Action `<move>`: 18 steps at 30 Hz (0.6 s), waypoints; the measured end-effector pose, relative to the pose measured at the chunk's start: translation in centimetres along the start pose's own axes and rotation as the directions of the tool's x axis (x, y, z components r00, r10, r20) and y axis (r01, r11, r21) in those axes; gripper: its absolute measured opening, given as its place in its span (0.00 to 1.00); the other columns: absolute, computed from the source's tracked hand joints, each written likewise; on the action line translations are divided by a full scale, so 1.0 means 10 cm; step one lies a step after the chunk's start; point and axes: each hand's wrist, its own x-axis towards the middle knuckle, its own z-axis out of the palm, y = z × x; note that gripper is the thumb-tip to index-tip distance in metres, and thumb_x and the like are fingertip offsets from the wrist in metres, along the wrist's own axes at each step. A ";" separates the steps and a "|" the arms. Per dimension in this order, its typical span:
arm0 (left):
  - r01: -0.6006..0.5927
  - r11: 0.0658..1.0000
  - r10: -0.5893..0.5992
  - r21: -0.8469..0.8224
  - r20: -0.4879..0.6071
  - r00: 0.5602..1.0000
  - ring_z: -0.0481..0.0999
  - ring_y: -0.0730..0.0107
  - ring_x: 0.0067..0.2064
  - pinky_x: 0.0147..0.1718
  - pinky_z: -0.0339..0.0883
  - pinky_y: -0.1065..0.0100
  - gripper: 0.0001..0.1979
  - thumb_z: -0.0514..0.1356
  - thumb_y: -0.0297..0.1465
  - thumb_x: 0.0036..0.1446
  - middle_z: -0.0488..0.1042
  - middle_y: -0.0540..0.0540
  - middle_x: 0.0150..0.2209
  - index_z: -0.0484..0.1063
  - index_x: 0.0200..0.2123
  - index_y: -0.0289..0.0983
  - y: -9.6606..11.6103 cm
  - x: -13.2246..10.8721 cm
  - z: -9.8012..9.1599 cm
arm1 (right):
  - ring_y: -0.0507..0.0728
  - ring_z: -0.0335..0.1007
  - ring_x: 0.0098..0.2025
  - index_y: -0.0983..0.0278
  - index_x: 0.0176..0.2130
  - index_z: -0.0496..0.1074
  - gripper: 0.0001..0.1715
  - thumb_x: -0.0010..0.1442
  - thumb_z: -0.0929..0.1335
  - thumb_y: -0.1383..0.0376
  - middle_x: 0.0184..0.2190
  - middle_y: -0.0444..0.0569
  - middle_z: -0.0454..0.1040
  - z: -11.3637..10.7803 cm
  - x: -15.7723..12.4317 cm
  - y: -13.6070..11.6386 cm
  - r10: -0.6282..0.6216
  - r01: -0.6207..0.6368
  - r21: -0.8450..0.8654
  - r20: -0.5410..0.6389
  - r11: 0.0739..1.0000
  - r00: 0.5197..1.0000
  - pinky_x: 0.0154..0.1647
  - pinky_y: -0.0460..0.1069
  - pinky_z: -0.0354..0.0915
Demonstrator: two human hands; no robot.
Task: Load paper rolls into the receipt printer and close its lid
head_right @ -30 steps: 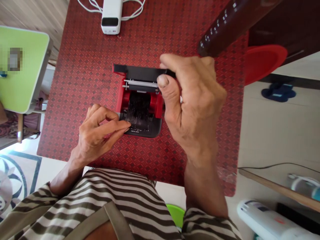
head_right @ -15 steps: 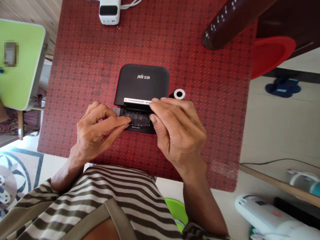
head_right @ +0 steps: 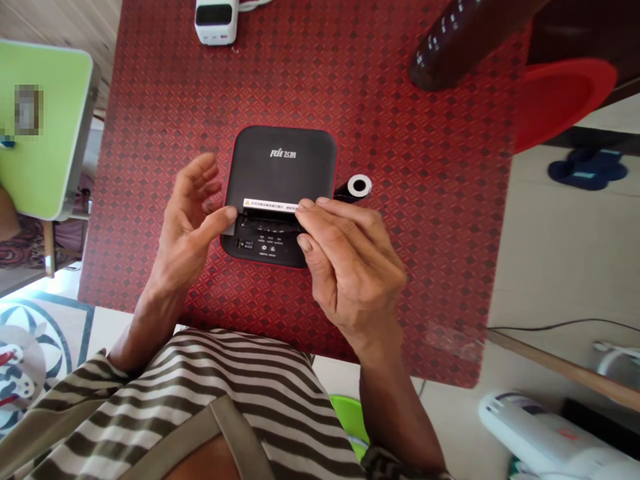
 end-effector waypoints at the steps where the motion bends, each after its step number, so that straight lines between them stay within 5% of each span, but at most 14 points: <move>1: 0.065 0.997 -0.062 -0.047 0.065 0.996 0.81 0.35 0.81 0.73 0.85 0.37 0.42 0.75 0.65 0.79 0.75 0.42 0.86 0.69 0.85 0.63 -0.09 -0.01 -0.01 | 0.67 0.97 0.62 0.53 0.70 0.90 0.19 0.90 0.72 0.64 0.60 0.50 0.98 0.01 0.00 0.00 0.003 -0.003 0.001 -0.005 1.000 1.000 0.66 0.64 0.90; 4: 0.192 0.974 -0.171 -0.120 0.167 0.971 0.80 0.37 0.84 0.74 0.87 0.39 0.38 0.74 0.53 0.84 0.72 0.42 0.89 0.65 0.87 0.65 -0.22 -0.05 -0.04 | 0.66 0.97 0.61 0.52 0.69 0.90 0.19 0.92 0.70 0.62 0.58 0.49 0.98 0.02 0.01 -0.01 0.012 -0.012 -0.001 -0.034 1.000 0.999 0.64 0.64 0.90; 9: 0.165 0.985 -0.159 -0.040 0.133 0.978 0.86 0.42 0.79 0.67 0.91 0.42 0.35 0.69 0.36 0.86 0.77 0.36 0.86 0.65 0.87 0.59 -0.22 -0.06 -0.03 | 0.68 0.98 0.60 0.50 0.68 0.91 0.21 0.93 0.68 0.58 0.57 0.50 0.98 0.05 -0.03 -0.03 0.084 -0.084 -0.039 -0.016 0.996 0.996 0.63 0.68 0.91; 18: 0.165 0.984 -0.159 -0.060 0.094 0.983 0.87 0.44 0.78 0.68 0.90 0.46 0.32 0.73 0.38 0.83 0.82 0.38 0.83 0.72 0.84 0.57 -0.13 -0.04 0.03 | 0.70 0.95 0.65 0.49 0.76 0.87 0.25 0.90 0.70 0.63 0.63 0.51 0.97 0.11 -0.15 0.00 0.078 -0.075 0.063 -0.039 0.995 0.996 0.70 0.69 0.88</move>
